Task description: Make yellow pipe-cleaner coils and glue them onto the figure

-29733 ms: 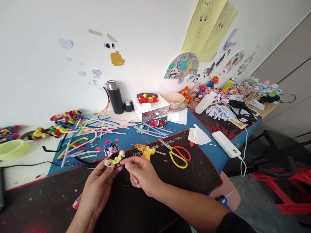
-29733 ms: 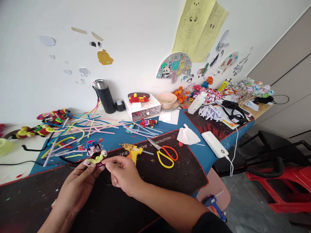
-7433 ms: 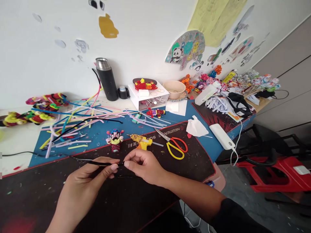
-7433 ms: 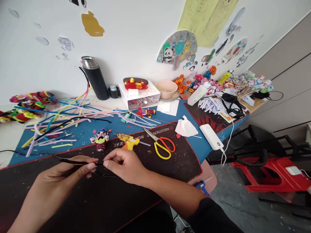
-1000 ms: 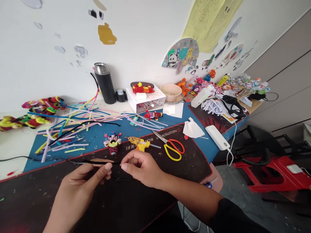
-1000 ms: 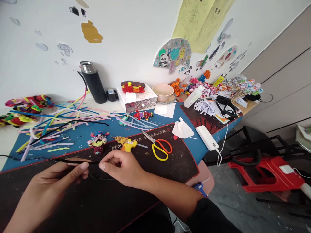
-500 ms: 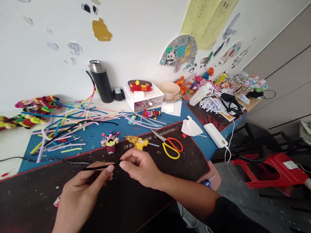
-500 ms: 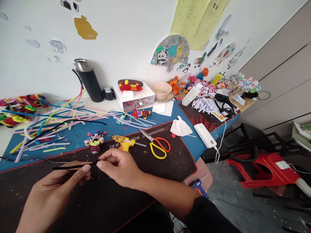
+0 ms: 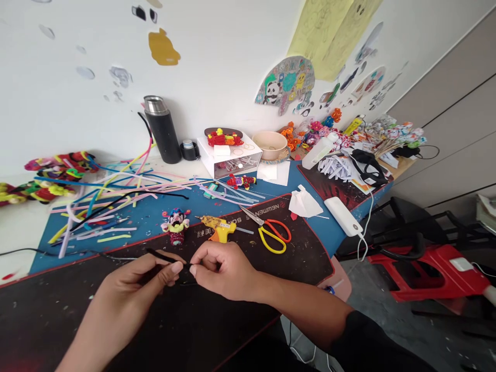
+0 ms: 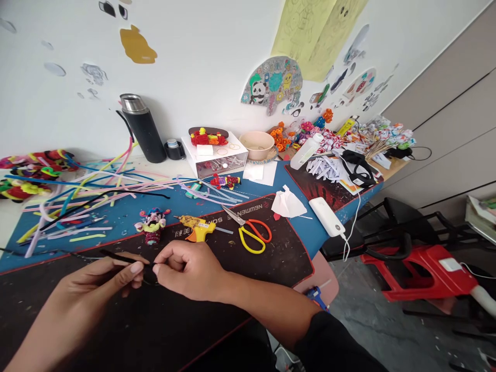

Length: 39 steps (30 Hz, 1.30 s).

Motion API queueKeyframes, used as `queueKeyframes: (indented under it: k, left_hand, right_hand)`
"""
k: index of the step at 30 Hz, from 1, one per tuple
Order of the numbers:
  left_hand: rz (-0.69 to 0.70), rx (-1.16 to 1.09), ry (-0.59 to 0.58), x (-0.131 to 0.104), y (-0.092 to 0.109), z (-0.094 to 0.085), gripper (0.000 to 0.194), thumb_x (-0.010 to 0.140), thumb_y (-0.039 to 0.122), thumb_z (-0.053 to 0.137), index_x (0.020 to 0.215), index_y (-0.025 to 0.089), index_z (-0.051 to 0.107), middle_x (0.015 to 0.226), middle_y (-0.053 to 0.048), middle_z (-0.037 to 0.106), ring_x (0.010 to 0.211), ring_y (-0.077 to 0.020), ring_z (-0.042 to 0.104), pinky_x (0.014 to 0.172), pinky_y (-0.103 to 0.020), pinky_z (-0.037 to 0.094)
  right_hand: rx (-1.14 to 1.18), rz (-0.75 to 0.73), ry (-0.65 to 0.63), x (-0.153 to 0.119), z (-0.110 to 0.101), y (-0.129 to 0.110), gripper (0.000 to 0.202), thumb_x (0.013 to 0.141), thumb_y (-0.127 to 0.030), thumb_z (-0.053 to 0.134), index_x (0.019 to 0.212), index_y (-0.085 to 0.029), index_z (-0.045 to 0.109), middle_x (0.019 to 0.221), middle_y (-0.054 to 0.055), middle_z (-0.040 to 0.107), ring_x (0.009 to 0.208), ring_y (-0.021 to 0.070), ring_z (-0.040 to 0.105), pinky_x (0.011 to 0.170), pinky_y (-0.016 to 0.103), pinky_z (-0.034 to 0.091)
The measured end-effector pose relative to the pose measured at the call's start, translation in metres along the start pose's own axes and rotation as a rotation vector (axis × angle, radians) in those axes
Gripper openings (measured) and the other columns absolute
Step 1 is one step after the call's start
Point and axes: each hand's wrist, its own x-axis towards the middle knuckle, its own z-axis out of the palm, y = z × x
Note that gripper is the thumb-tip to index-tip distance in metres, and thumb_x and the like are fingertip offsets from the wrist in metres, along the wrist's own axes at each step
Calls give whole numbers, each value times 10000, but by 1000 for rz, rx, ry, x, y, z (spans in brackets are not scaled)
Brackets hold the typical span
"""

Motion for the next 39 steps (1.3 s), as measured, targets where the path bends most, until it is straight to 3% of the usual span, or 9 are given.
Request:
queueKeyframes:
  k: [1,5,8,13,16,23,29,39]
  left_hand:
    - [59,31,-62,3,5,-5,462,817,744,813,827,292,904,747,-41,850,689,-258,776,607,-294,595]
    - [200,155,-95,13,19,-14,373,874,645,745,764,312,872,800,-24,859,712,-240,779,607,-267,557]
    - [140,125,-76,11,16,-11,370,855,663,756,750,325,864,755,-20,842,658,-236,756,618,-280,585]
    - [-82,-19,-28,0,12,-2,479,716,778,824,672,301,836,716,-63,835,658,-282,763,606,-336,635]
    - [-156,-95,33,-5,7,5,504,699,777,866,679,275,831,689,-61,814,616,-260,727,566,-332,621]
    - [-180,-207,113,-14,-17,19,416,754,647,927,788,237,869,735,-53,821,631,-229,705,581,-310,612]
    - [-102,-189,97,-18,-14,19,395,801,638,900,769,247,852,716,-30,792,618,-211,665,561,-297,574]
    - [-141,-251,133,-18,-20,20,469,768,698,912,730,239,827,736,-48,795,629,-220,660,546,-301,570]
  right_hand:
    - [-27,-6,-10,0,-1,0,153,946,-300,713,851,-213,631,565,-116,422,513,81,377,542,247,308]
    - [-86,13,1,1,-3,5,139,938,-283,722,851,-214,638,564,-117,437,512,79,382,551,248,313]
    - [-33,53,1,0,-2,10,162,941,-327,753,879,-211,659,576,-112,453,520,83,383,548,249,316]
    - [101,150,6,-3,-3,13,397,922,-560,854,936,-204,681,642,-84,504,585,101,438,584,257,366]
    - [159,180,28,-3,-1,15,435,911,-581,886,987,-201,690,656,-82,523,591,100,448,585,253,370]
    - [246,193,58,-1,5,15,470,878,-592,916,988,-214,659,632,-95,523,557,95,451,546,242,360]
    - [284,234,60,-1,4,13,484,856,-608,915,989,-223,654,616,-101,511,533,97,437,522,244,345]
    - [156,130,88,-3,4,9,337,920,-477,863,924,-210,658,621,-93,486,574,102,420,588,258,376]
